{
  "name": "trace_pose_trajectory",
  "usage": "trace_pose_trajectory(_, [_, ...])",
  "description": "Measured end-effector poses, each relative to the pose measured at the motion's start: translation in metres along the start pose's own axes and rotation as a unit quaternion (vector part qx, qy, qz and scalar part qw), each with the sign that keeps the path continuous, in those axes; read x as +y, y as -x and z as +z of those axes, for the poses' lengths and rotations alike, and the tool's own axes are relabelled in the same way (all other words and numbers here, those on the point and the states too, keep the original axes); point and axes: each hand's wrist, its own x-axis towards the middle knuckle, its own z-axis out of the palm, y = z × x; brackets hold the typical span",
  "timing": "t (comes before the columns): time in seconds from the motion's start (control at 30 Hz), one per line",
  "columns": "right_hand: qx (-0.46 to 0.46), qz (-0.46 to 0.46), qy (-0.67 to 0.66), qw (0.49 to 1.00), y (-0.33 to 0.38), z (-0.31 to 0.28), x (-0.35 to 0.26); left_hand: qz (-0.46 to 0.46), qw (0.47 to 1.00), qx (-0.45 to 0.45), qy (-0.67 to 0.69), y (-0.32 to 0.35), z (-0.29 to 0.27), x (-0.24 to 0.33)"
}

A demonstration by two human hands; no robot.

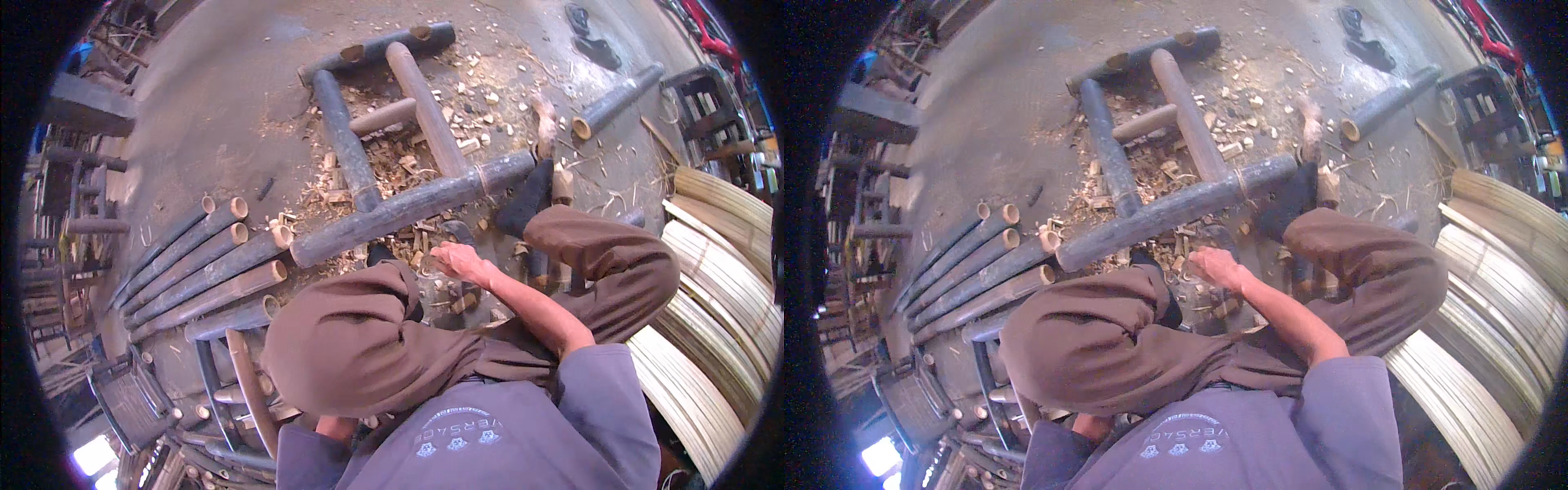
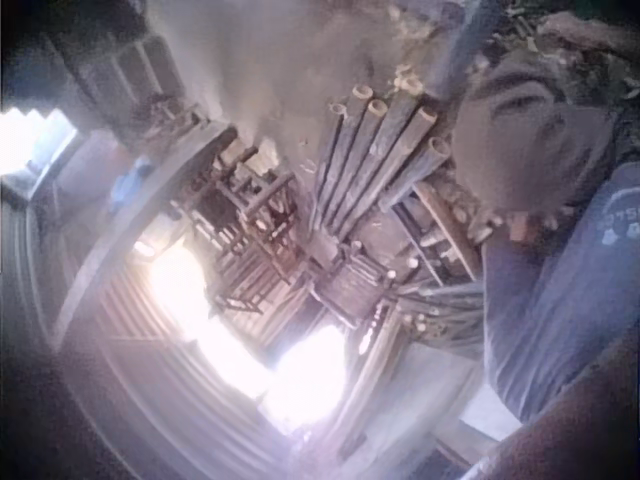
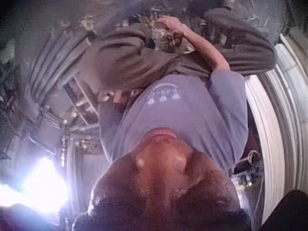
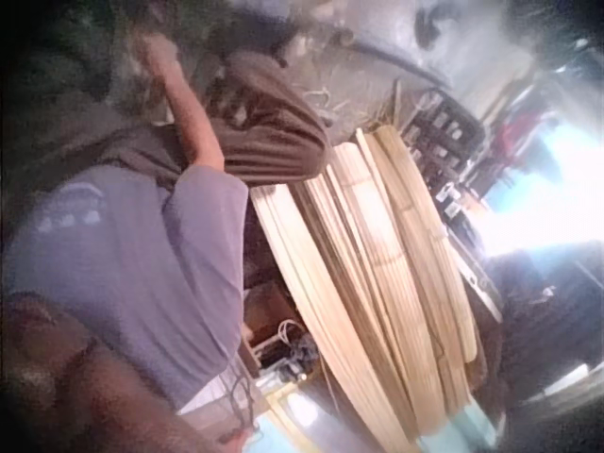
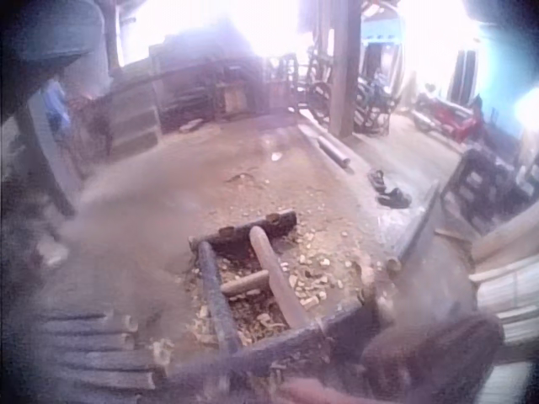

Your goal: The person assembles a bamboo frame by hand, fitting cylindrical bamboo pieces together and using a wooden mallet to tap joints into place. The person repeatedly adjusts and aligns the bamboo segments to form a rectangular structure.

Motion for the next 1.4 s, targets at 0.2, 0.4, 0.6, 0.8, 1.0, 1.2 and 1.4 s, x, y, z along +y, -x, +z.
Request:
trace_pose_trajectory(0.2, [0.016, 0.037, 0.075, 0.996, 0.004, -0.009, 0.02, -0.085, 0.985, -0.128, 0.072, 0.049, -0.014, -0.025])
trace_pose_trajectory(0.4, [0.005, 0.031, 0.086, 0.996, -0.009, 0.002, 0.029, -0.183, 0.952, -0.211, 0.128, 0.097, -0.031, -0.058])
trace_pose_trajectory(0.6, [0.074, 0.036, 0.092, 0.992, -0.02, -0.024, 0.047, -0.209, 0.922, -0.272, 0.179, 0.102, -0.031, -0.06])
trace_pose_trajectory(0.8, [0.034, 0.075, 0.1, 0.992, -0.02, -0.031, 0.027, -0.244, 0.892, -0.312, 0.215, 0.107, -0.033, -0.067])
trace_pose_trajectory(1.0, [-0.006, 0.107, 0.039, 0.993, -0.018, -0.045, 0.018, -0.281, 0.855, -0.359, 0.247, 0.104, -0.043, -0.07])
trace_pose_trajectory(1.2, [0.075, 0.115, -0.095, 0.986, -0.038, -0.069, 0.012, -0.3, 0.762, -0.401, 0.41, 0.028, -0.06, -0.054])
trace_pose_trajectory(1.4, [0.066, -0.069, -0.299, 0.949, -0.113, -0.125, -0.123, -0.231, 0.67, -0.2, 0.676, -0.089, -0.136, 0.089])
